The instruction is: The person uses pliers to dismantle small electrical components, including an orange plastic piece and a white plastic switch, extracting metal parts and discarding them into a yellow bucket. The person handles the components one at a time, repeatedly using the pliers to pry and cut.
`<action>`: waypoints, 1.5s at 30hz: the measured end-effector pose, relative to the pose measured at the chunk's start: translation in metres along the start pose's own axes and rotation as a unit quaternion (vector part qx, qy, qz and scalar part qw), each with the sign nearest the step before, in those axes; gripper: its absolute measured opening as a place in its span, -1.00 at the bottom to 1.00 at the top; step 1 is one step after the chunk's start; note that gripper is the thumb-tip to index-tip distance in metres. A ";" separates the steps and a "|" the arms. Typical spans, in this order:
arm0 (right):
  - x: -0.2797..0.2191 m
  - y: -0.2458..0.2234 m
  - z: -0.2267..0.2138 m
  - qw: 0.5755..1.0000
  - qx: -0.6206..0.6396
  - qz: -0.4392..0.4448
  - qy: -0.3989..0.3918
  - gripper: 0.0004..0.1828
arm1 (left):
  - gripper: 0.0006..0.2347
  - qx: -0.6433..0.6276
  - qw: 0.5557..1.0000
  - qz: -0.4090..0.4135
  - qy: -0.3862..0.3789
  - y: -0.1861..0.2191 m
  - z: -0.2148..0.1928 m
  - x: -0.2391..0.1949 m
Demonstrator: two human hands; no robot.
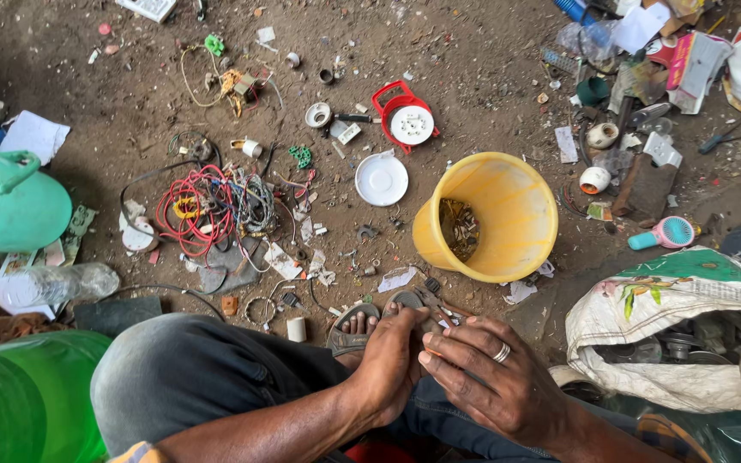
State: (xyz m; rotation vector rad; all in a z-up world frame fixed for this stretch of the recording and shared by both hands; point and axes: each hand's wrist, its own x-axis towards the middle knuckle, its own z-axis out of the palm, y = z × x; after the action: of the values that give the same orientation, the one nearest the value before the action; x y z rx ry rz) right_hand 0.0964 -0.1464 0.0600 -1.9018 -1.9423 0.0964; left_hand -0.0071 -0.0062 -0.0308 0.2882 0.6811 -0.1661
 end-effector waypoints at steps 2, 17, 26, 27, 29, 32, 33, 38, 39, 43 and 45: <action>0.000 0.000 0.001 1.000 -0.003 0.004 -0.003 -0.40 | -0.80 0.016 1.000 -0.001 0.001 0.000 0.001 0.000; -0.014 0.009 -0.002 0.903 0.309 0.263 0.144 -0.56 | -0.82 0.033 0.985 0.020 -0.168 0.007 0.010 -0.009; -0.017 0.043 0.015 0.882 0.046 0.420 -0.208 -0.55 | -0.82 0.110 0.986 0.129 -0.005 -0.008 -0.010 0.020; -0.017 0.043 0.020 0.904 0.039 0.376 -0.198 -0.47 | -0.81 0.123 0.985 0.124 -0.009 -0.007 -0.008 0.018; -0.017 0.042 0.023 0.913 0.053 0.363 -0.176 -0.43 | -0.63 0.194 0.967 0.154 -0.052 -0.007 0.000 0.007; -0.017 0.038 0.016 0.907 0.137 0.377 -0.125 -0.53 | -0.35 0.295 0.936 0.157 -0.111 -0.001 0.015 -0.011; -0.017 0.039 0.011 0.922 0.179 0.330 -0.092 -0.56 | -0.25 0.330 0.923 0.152 -0.127 0.005 0.018 -0.017; -0.028 0.042 0.002 0.910 0.304 0.252 -0.128 -0.57 | -0.07 0.328 0.912 0.117 -0.216 0.024 0.029 -0.028; -0.030 0.043 0.004 0.911 0.319 0.235 -0.118 -0.60 | -0.05 0.325 0.914 0.106 -0.221 0.024 0.029 -0.028; -0.034 0.048 0.009 0.917 0.326 0.218 -0.077 -0.73 | -0.09 0.320 0.922 0.102 -0.191 0.021 0.027 -0.021; -0.031 0.048 0.007 0.922 0.301 0.231 -0.076 -0.74 | -0.17 0.314 0.931 0.088 -0.166 0.019 0.025 -0.017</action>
State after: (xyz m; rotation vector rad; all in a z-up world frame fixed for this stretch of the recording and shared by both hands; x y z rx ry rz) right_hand 0.1381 -0.1716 0.0299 -1.8931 -1.2812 0.8921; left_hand -0.0006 0.0048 0.0027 0.9119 0.2436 -0.2531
